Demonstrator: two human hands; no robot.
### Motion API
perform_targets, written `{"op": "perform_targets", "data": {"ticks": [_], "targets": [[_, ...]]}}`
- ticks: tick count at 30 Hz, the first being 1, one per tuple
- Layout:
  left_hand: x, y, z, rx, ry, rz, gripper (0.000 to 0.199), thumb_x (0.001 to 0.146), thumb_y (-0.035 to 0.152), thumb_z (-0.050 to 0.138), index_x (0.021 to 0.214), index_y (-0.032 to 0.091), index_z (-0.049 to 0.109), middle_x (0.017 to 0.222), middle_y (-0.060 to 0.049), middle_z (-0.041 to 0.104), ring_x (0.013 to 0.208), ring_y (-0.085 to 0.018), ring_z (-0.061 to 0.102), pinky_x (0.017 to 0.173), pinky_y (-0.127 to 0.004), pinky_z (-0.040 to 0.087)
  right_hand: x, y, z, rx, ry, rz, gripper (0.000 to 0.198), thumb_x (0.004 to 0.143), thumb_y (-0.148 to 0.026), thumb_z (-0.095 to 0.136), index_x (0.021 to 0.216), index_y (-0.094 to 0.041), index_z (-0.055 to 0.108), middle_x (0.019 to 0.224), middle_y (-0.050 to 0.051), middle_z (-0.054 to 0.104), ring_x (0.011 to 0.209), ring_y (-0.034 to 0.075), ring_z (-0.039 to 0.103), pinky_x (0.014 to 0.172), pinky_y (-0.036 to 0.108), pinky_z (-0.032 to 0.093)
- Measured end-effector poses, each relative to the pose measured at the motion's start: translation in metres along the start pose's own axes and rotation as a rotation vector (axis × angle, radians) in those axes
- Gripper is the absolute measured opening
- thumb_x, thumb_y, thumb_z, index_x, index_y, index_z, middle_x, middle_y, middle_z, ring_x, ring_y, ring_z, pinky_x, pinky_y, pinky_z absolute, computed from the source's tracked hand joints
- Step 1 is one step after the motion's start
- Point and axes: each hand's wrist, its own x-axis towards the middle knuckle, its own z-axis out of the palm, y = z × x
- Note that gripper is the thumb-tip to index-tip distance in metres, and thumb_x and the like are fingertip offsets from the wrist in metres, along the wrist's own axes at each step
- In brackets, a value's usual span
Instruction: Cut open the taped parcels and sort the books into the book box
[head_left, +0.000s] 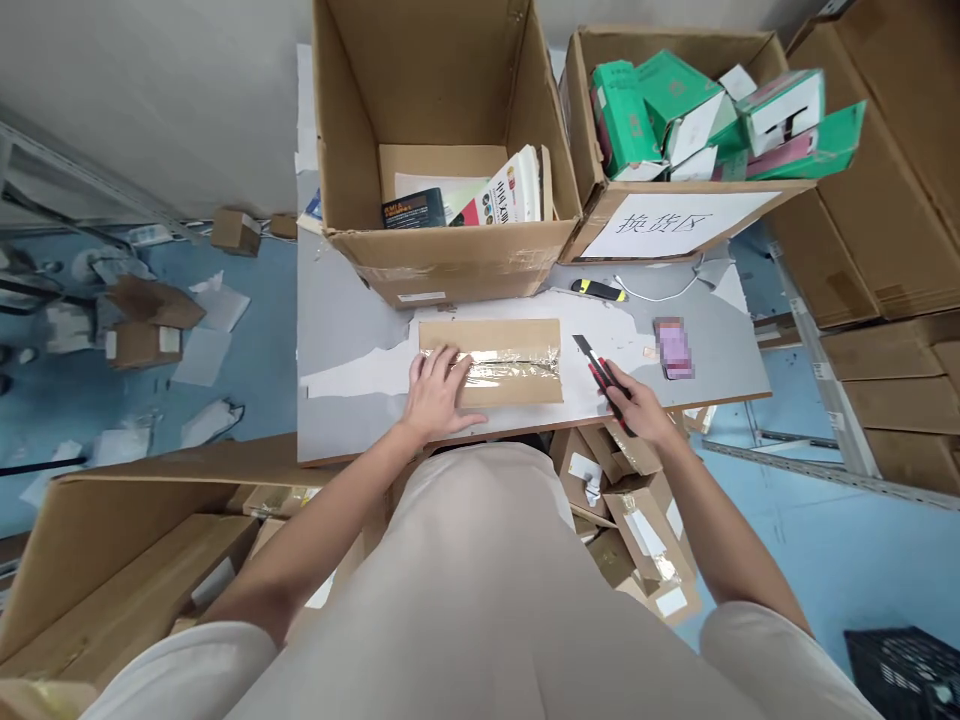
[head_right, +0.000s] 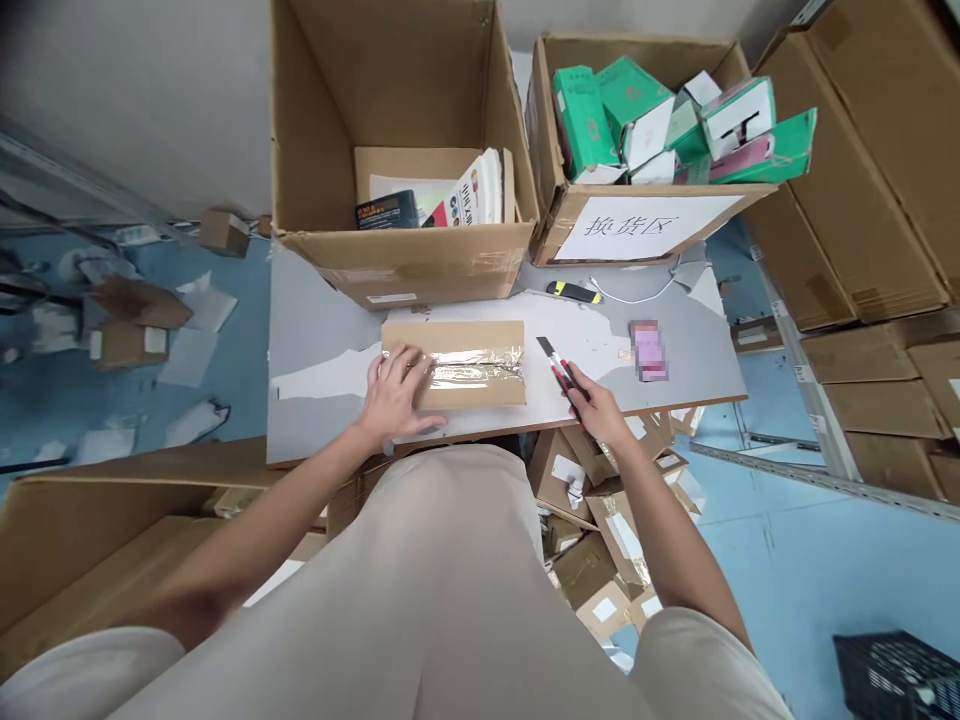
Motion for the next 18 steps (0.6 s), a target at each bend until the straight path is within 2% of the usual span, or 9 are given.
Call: {"op": "perform_targets", "data": {"ticks": [3, 7, 12, 18], "targets": [[0.013, 0.002, -0.001, 0.063, -0.073, -0.06, 0.117, 0.051, 0.08, 0.065, 0.144, 0.016, 0.035, 0.153, -0.023, 0.025, 0.141, -0.047, 0.015, 0.109, -0.064, 0.005, 0.001, 0.003, 0.021, 0.189, -0.124, 0.062, 0.071, 0.082, -0.047, 0.054, 0.146, -0.02, 0.037, 0.084, 0.002, 0.065, 0.052, 0.008, 0.05, 0.047, 0.023, 0.046], [0.017, 0.003, 0.0, 0.052, -0.122, -0.103, 0.121, 0.05, 0.08, 0.065, 0.147, 0.017, 0.029, 0.154, -0.022, 0.022, 0.142, -0.047, 0.01, 0.108, -0.062, 0.014, -0.002, 0.003, 0.022, 0.267, -0.186, 0.101, 0.071, 0.082, -0.047, 0.056, 0.146, -0.022, 0.037, 0.078, -0.001, 0.06, 0.048, 0.007, 0.049, 0.044, 0.023, 0.045], [0.02, 0.006, -0.001, 0.067, -0.159, -0.131, 0.118, 0.049, 0.081, 0.066, 0.145, 0.019, 0.035, 0.155, -0.019, 0.022, 0.142, -0.046, 0.011, 0.105, -0.058, 0.024, 0.01, -0.005, 0.009, 0.088, -0.215, 0.056, 0.066, 0.081, -0.038, 0.057, 0.143, -0.021, 0.042, 0.074, -0.001, 0.062, 0.048, 0.007, 0.048, 0.045, 0.022, 0.045], [0.024, 0.01, -0.002, 0.089, -0.175, -0.216, 0.115, 0.05, 0.081, 0.065, 0.145, 0.023, 0.035, 0.157, -0.018, 0.016, 0.142, -0.047, 0.008, 0.099, -0.058, 0.032, 0.009, -0.013, 0.01, -0.083, -0.304, 0.012, 0.064, 0.084, -0.033, 0.05, 0.145, -0.02, 0.039, 0.069, -0.002, 0.06, 0.047, 0.008, 0.048, 0.047, 0.022, 0.046]]}}
